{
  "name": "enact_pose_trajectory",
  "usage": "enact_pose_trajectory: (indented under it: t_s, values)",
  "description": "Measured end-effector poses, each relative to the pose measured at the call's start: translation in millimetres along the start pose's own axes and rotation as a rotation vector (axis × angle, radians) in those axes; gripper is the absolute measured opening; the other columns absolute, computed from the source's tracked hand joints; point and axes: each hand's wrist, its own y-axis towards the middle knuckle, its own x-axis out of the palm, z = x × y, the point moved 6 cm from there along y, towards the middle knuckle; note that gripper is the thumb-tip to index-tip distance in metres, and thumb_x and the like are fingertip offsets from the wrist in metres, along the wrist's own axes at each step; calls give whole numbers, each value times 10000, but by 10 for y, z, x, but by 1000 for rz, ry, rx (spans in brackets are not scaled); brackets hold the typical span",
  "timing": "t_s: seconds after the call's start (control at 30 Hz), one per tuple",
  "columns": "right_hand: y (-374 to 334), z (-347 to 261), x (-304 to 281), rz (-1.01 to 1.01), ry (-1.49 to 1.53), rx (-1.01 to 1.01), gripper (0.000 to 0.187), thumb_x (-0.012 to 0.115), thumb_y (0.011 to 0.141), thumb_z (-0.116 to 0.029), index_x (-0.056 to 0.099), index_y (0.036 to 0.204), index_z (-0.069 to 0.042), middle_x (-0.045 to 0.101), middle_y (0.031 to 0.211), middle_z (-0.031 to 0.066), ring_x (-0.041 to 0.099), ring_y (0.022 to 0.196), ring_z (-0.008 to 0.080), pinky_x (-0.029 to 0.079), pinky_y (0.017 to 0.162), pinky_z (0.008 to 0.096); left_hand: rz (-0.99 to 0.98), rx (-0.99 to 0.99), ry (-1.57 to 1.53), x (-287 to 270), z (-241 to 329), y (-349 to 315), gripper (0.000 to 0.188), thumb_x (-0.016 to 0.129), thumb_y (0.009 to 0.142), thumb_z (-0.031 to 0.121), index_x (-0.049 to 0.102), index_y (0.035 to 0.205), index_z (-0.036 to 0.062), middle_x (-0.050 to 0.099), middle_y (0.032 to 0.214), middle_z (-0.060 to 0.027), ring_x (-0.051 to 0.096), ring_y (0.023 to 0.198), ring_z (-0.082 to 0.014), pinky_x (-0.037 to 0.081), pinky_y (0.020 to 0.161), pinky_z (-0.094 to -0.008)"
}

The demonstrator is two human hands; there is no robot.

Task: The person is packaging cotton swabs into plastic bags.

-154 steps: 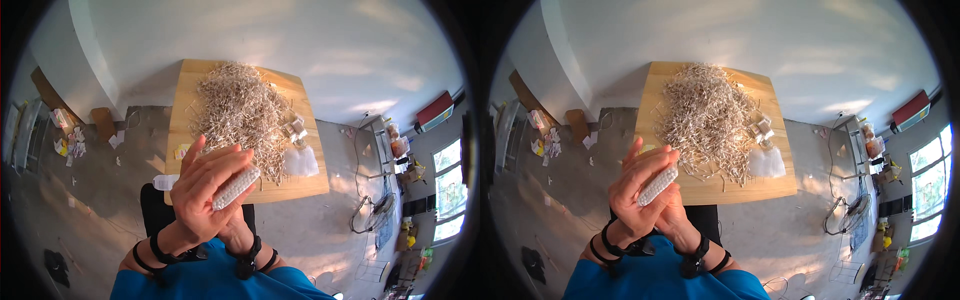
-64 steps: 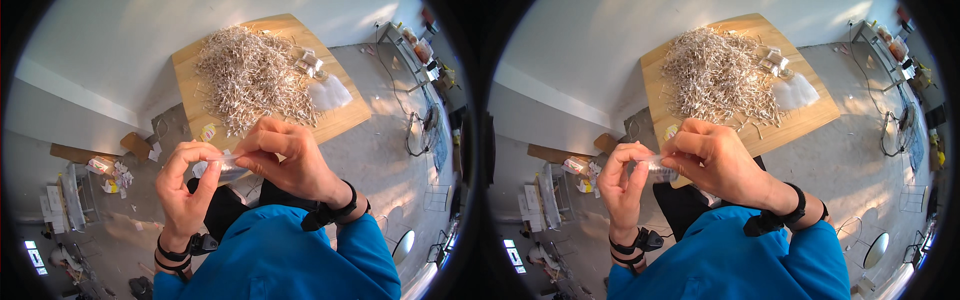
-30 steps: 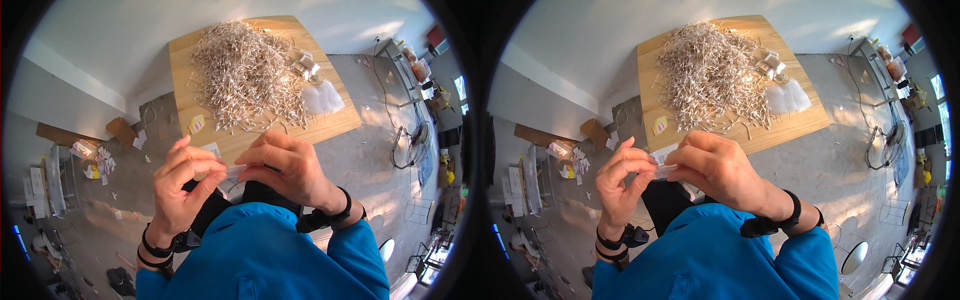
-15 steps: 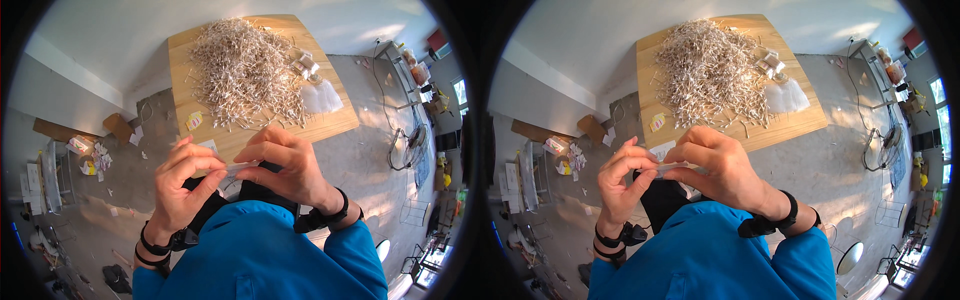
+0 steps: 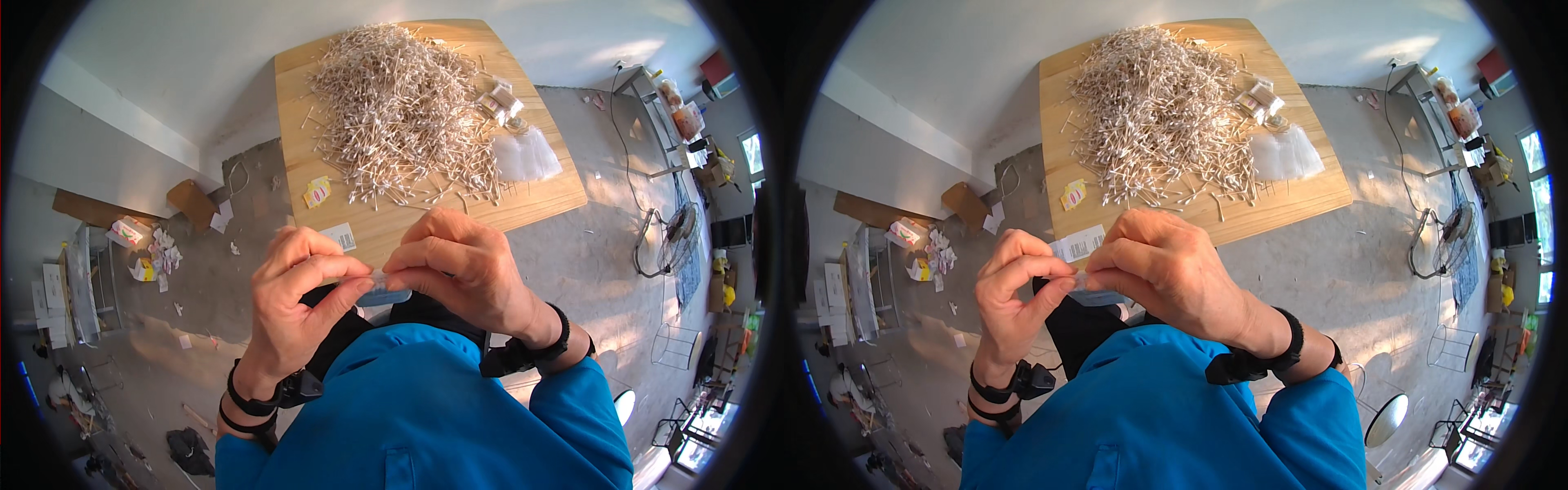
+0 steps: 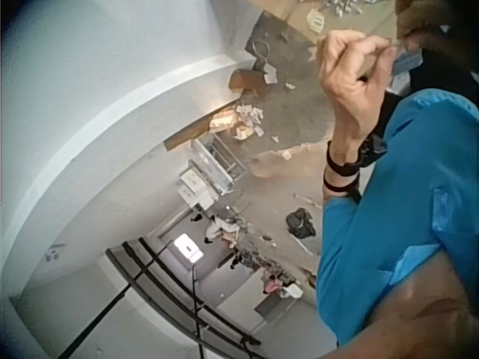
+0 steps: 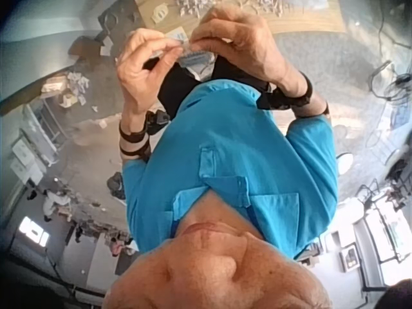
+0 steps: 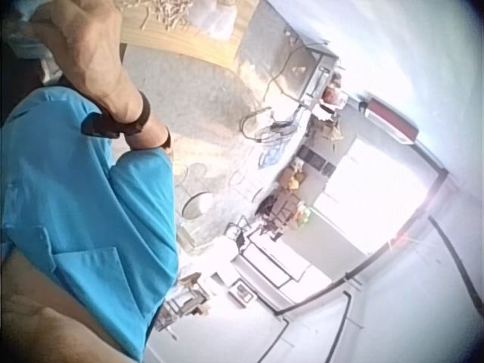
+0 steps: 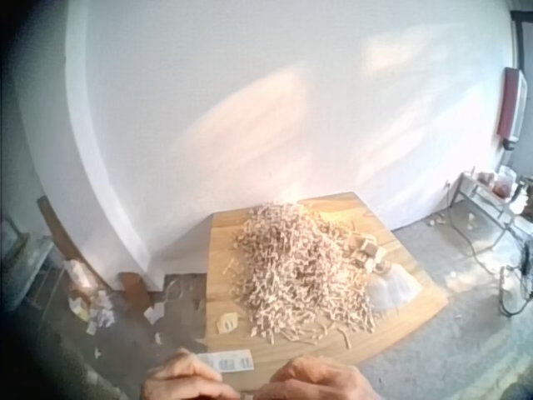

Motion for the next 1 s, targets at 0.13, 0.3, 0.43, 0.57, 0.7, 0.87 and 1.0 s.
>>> enact_pose_trajectory:
  t_s: [0.13,0.3,0.43,0.57,0.7,0.87,1.0]
  values:
    - [-19,-6,2,-24,-10,6,171,803,777,-79,730,931,-66,610,815,65,626,737,230,507,654,353,-27,-10,6,4,-19,-18,128,799,799,77,700,857,19,595,828,-47,552,771,-167,451,685,-284]
    - [-36,55,26,-24,115,76,170,793,781,-32,726,936,-55,612,830,75,634,749,228,512,642,339,2,-94,-20,12,-24,-23,103,802,797,99,719,853,72,608,818,-24,563,804,-205,436,767,-332]
    - [-23,48,25,-6,127,80,177,791,772,-16,709,925,-44,614,844,78,636,761,237,515,650,343,4,-98,-25,30,-18,-23,114,804,797,111,710,848,74,603,824,-23,564,809,-209,433,772,-331]
    - [-11,-13,41,-18,27,19,178,794,760,-23,696,908,-45,609,841,78,634,771,251,514,669,356,-10,-73,-6,53,3,-16,121,809,790,106,703,841,74,598,821,-21,559,803,-213,434,756,-333]
    - [-18,-47,33,-29,-28,-26,189,799,748,-39,697,906,-56,607,839,74,632,783,262,509,681,373,-14,19,-24,43,10,-11,158,816,774,115,684,815,37,569,795,-34,529,760,-193,426,695,-311]
    - [-29,-47,37,-51,-30,-27,185,797,750,-42,697,905,-55,607,838,71,628,790,258,506,678,375,-20,6,-30,48,12,-17,154,833,748,99,702,813,49,591,797,-30,539,770,-197,430,709,-315]
    - [-93,41,-46,-32,64,98,163,788,760,-26,693,890,-48,604,828,75,617,779,250,504,674,362,13,-66,-56,18,-70,-62,163,844,728,81,730,842,61,612,805,-27,556,789,-200,443,727,-320]
